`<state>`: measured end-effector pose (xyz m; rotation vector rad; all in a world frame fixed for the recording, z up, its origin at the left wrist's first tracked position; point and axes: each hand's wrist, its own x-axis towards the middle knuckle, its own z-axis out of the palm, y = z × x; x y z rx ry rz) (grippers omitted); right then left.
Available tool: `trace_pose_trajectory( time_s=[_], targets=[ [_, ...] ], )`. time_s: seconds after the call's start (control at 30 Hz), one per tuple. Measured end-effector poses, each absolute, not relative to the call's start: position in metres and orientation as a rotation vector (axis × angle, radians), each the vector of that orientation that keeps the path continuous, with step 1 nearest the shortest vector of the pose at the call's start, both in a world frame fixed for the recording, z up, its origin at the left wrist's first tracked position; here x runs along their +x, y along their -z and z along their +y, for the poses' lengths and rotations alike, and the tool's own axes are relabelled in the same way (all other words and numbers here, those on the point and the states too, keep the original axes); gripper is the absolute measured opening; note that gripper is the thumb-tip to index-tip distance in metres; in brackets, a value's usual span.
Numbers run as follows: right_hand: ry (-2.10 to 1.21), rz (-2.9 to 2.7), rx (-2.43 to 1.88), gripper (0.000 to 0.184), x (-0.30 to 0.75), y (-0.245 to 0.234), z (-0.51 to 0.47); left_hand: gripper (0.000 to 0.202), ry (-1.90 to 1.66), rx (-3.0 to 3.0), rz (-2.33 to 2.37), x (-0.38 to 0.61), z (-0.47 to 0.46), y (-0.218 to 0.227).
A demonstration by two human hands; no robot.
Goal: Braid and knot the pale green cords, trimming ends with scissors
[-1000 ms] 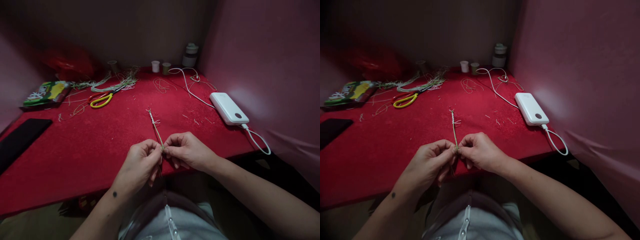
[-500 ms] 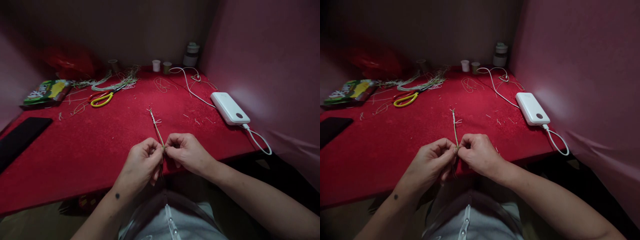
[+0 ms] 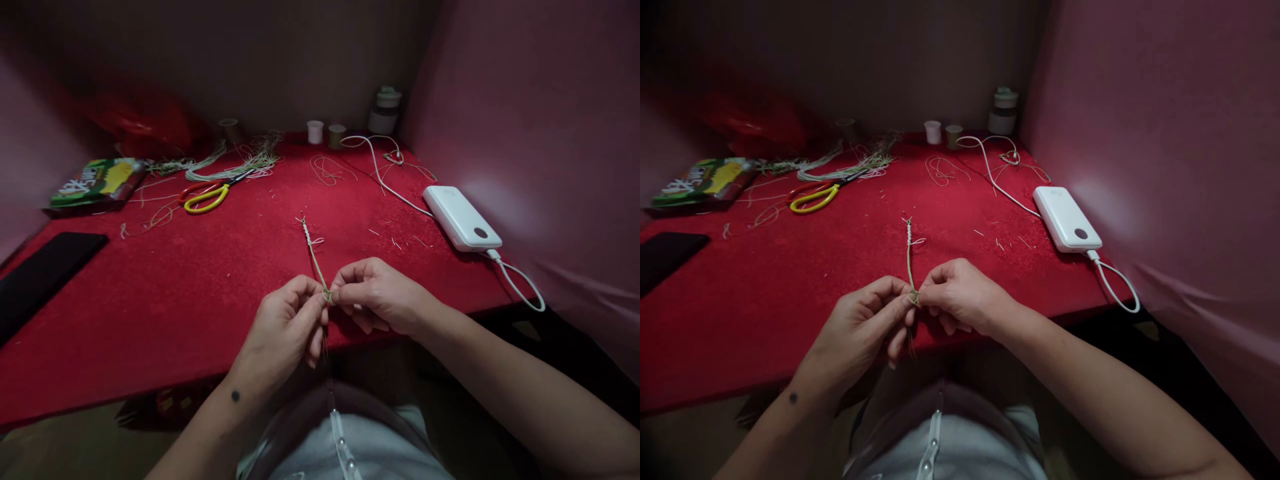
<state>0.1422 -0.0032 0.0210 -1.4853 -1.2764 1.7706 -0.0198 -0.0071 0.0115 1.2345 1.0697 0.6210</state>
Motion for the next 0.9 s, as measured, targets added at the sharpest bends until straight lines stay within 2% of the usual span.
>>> trace_pose_trajectory(
  time_s=[0.9],
  targets=[
    [-1.737, -1.262, -1.451, 0.007, 0.1412, -0.0177, -0.0056, 0.019, -0.61, 1.197, 1.076, -0.0198, -0.0018, -0.0168]
  ],
)
